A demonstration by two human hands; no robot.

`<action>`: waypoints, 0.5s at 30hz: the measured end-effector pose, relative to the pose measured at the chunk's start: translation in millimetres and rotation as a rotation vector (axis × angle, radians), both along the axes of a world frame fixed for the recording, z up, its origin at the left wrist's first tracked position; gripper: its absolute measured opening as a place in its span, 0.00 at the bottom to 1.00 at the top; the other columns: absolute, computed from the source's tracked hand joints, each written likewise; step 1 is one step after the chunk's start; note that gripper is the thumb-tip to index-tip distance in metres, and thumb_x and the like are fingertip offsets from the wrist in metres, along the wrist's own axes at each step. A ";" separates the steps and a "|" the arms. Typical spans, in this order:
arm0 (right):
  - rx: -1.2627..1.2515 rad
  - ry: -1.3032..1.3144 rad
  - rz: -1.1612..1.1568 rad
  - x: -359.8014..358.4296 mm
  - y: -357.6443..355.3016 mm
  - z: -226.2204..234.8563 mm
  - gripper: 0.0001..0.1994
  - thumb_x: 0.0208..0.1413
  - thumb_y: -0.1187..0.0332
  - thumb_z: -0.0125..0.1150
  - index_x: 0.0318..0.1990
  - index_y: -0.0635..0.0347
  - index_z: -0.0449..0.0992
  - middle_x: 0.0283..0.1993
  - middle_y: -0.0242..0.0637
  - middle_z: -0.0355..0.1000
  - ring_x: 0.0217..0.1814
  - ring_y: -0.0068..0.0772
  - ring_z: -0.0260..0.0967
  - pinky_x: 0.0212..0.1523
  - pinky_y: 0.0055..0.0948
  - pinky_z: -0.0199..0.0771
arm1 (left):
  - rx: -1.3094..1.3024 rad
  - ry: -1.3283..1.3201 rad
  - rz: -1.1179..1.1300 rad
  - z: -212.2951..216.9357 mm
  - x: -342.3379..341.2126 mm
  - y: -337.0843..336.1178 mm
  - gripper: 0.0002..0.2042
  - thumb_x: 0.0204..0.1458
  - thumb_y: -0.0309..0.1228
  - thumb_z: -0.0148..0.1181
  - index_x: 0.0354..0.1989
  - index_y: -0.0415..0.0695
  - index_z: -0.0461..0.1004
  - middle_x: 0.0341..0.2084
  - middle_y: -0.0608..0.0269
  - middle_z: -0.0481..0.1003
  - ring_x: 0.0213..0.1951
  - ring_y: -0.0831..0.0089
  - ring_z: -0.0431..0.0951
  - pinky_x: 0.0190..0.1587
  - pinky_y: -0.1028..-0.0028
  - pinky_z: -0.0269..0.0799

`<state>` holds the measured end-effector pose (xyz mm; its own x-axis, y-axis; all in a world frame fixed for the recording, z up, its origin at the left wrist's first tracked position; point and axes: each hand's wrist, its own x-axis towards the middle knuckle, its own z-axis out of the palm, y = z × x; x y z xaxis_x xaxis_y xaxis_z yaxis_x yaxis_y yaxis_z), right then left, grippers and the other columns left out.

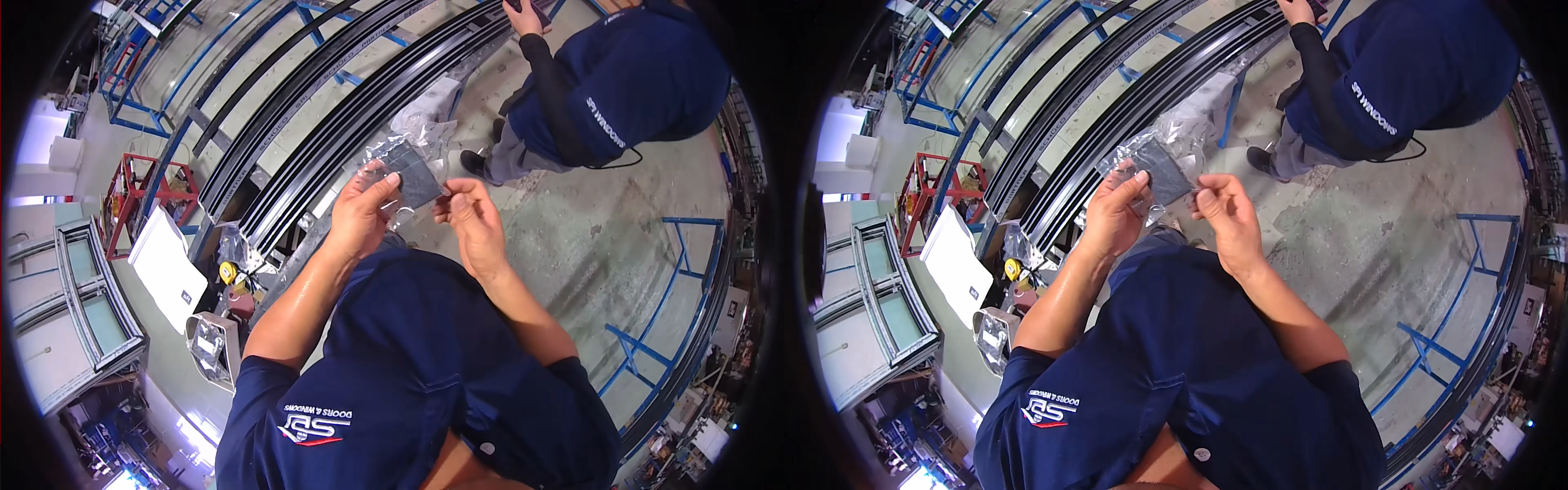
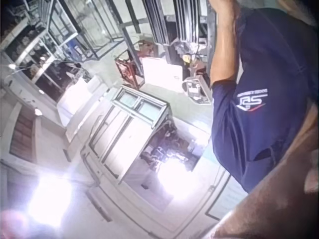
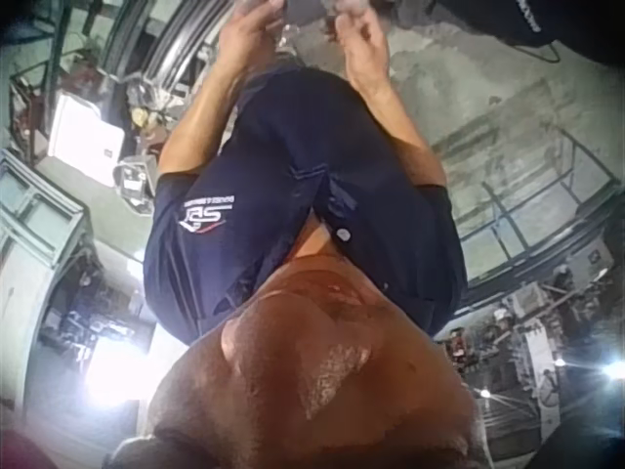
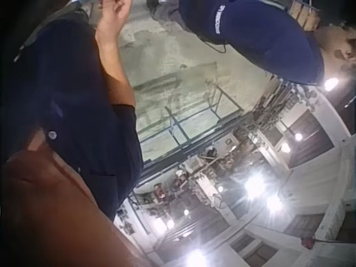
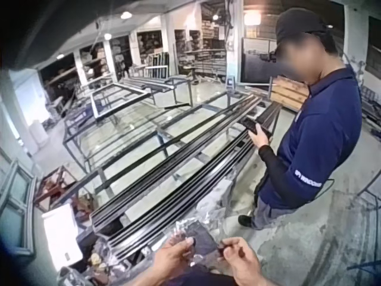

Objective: The person unpacks small plastic bags containing hardware components from a white bin. They remove a black rectangular object and a small metal bracket from the packaging, inspect them briefly, and place them on a nearby metal rack. The person repeats this process with another bag, handling the items carefully.

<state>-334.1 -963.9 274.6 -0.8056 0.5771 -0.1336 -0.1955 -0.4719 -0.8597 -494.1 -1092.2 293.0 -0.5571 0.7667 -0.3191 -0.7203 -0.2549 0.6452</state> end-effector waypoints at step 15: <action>0.305 -0.046 -0.239 -133.0 95.9 17.1 0.18 0.66 0.80 0.59 0.61 0.63 0.66 0.46 0.37 0.77 0.45 0.21 0.74 0.50 0.21 0.74 | -0.061 0.010 -0.005 8.7 -84.3 23.5 0.14 0.68 0.27 0.54 0.61 0.45 0.68 0.54 0.60 0.78 0.52 0.67 0.81 0.56 0.58 0.80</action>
<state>-467.1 -868.0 291.7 -0.6409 0.7666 0.0400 -0.2266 -0.1391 -0.9640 -578.4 -1068.7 301.7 -0.5570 0.7487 -0.3594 -0.7148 -0.2118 0.6665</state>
